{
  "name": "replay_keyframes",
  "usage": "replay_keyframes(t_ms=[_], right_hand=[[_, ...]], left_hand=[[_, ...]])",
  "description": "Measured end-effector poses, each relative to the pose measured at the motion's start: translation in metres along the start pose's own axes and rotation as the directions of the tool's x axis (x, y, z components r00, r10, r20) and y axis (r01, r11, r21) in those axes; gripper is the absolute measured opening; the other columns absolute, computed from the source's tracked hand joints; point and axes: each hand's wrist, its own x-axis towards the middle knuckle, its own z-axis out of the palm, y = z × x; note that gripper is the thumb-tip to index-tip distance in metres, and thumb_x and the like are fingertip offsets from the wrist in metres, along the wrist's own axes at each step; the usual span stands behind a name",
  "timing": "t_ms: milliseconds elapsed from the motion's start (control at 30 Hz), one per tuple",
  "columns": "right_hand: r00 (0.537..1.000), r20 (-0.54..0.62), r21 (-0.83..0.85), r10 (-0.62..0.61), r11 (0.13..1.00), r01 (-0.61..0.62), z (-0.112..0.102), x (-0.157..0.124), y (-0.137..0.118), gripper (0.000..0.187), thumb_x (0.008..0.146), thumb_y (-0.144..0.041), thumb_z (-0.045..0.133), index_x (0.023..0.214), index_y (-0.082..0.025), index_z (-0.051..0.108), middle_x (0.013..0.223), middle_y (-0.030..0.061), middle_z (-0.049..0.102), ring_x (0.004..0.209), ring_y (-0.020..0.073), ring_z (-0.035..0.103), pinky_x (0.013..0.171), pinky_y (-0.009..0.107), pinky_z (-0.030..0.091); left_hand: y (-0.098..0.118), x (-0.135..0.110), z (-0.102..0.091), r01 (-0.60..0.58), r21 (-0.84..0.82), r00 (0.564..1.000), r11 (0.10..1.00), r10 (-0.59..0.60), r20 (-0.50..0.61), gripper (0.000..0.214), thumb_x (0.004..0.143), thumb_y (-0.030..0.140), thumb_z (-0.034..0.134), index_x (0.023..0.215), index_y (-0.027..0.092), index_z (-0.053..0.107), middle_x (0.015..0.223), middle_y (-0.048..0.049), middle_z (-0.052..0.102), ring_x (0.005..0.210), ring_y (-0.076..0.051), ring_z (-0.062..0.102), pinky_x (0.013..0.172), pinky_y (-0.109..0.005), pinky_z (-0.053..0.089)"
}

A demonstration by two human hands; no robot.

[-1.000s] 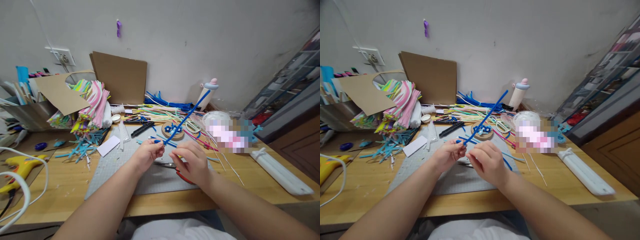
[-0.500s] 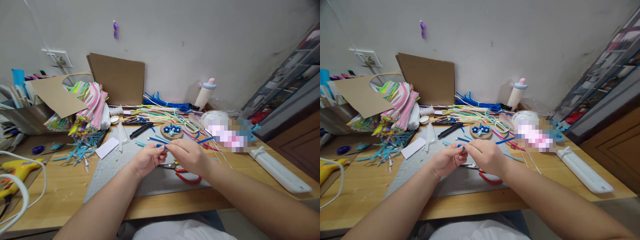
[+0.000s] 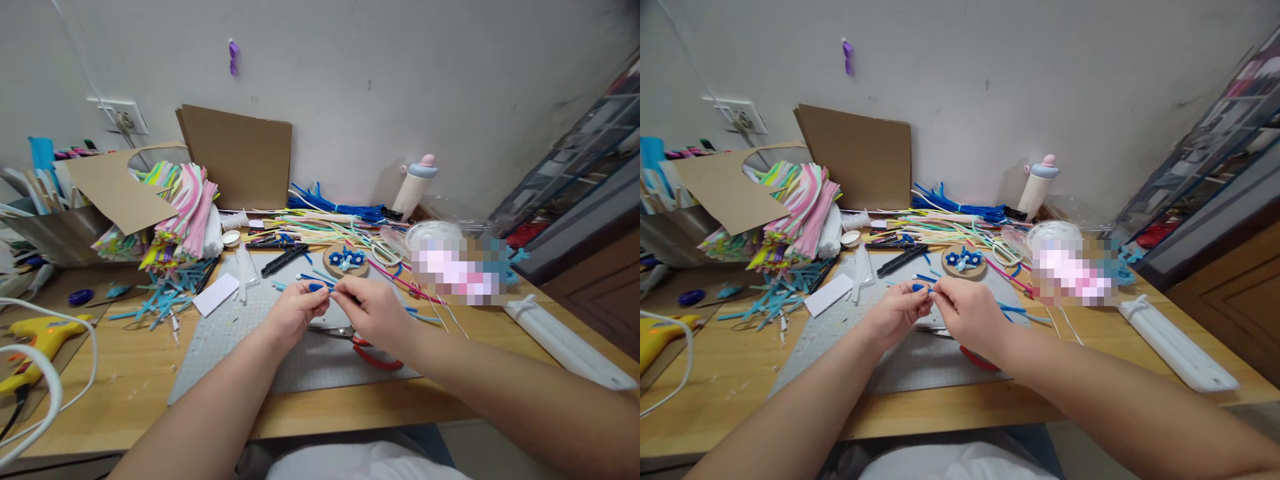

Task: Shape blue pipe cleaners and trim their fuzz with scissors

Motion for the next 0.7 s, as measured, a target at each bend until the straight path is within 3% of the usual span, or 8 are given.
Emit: replay_keyframes(t_ms=[67,167,267,367,467,533,600,700], right_hand=[[0.963,0.073,0.257,0.260,0.928,-0.271,0.003,0.004,-0.003,0.018,0.081,-0.026,0.053,0.066,-0.018,0.054,0.052,-0.0036,0.048,0.048,0.0092,0.041,0.045,0.021,0.030],[0.759,0.369,0.583,0.536,0.502,-0.638,0.001,0.011,-0.005,0.018,0.076,-0.026,0.056,0.062,-0.018,0.049,0.046,-0.0067,0.042,0.036,0.0049,0.028,0.035,0.018,0.020],[0.511,0.725,0.580,0.462,-0.009,-0.815,-0.005,0.017,-0.003,0.011,0.076,-0.019,0.050,0.066,-0.016,0.049,0.045,-0.0094,0.034,0.030,0.0016,0.018,0.030,0.014,0.012],[0.456,0.845,0.513,0.279,-0.185,-0.838,-0.009,0.017,0.002,0.012,0.080,-0.018,0.046,0.070,-0.014,0.050,0.047,-0.0096,0.032,0.030,0.0007,0.021,0.029,0.011,0.016],[0.639,0.723,0.642,0.263,0.086,-0.761,-0.006,0.013,0.009,0.017,0.086,-0.031,0.046,0.078,-0.016,0.051,0.057,-0.0036,0.049,0.038,0.0062,0.046,0.034,0.016,0.036],[0.831,0.483,0.681,0.277,0.478,-0.555,-0.002,0.010,0.015,0.020,0.086,-0.036,0.048,0.083,-0.017,0.053,0.068,0.0011,0.057,0.053,0.0124,0.058,0.045,0.023,0.047],[0.976,0.188,0.507,0.107,0.841,-0.190,0.001,0.008,0.020,0.016,0.086,-0.032,0.051,0.090,-0.017,0.055,0.080,0.0045,0.061,0.069,0.0152,0.061,0.061,0.028,0.051],[0.950,0.034,0.081,-0.311,0.948,0.308,0.001,0.007,0.024,0.016,0.089,-0.021,0.047,0.100,-0.016,0.057,0.091,0.0089,0.064,0.086,0.0169,0.060,0.076,0.030,0.049]], left_hand=[[0.000,0.001,0.000,-0.068,0.079,0.996,0.995,0.072,-0.053,0.020,0.063,0.029,0.074,0.063,0.013,0.062,0.052,0.0021,0.050,0.051,-0.008,0.041,0.052,-0.022,0.030],[0.003,0.001,0.001,-0.137,0.179,0.981,0.974,0.159,-0.110,0.016,0.061,0.024,0.075,0.064,0.014,0.064,0.054,0.0022,0.056,0.053,-0.009,0.044,0.056,-0.023,0.032],[0.007,-0.001,0.003,-0.162,0.230,0.975,0.960,0.191,-0.114,0.015,0.058,0.022,0.076,0.065,0.015,0.064,0.059,0.0011,0.060,0.056,-0.010,0.048,0.059,-0.023,0.034],[0.009,-0.002,0.003,-0.161,0.229,0.979,0.960,0.185,-0.088,0.017,0.058,0.023,0.077,0.065,0.014,0.065,0.061,-0.0002,0.061,0.057,-0.011,0.049,0.060,-0.024,0.036],[0.008,0.000,-0.002,-0.137,0.183,0.986,0.974,0.152,-0.066,0.019,0.060,0.028,0.076,0.065,0.014,0.064,0.059,-0.0005,0.059,0.056,-0.011,0.048,0.060,-0.024,0.036],[0.005,0.002,-0.006,-0.106,0.135,0.992,0.985,0.115,-0.057,0.020,0.062,0.030,0.074,0.065,0.013,0.064,0.056,-0.0002,0.056,0.055,-0.010,0.047,0.058,-0.024,0.035],[0.002,0.003,-0.007,-0.068,0.089,0.996,0.994,0.072,-0.050,0.022,0.062,0.032,0.074,0.065,0.012,0.063,0.055,-0.0001,0.054,0.053,-0.009,0.045,0.056,-0.023,0.033],[-0.001,0.005,-0.008,-0.014,0.033,0.999,0.999,0.015,-0.046,0.023,0.061,0.030,0.075,0.066,0.012,0.063,0.055,0.0003,0.052,0.052,-0.008,0.044,0.054,-0.022,0.033]])
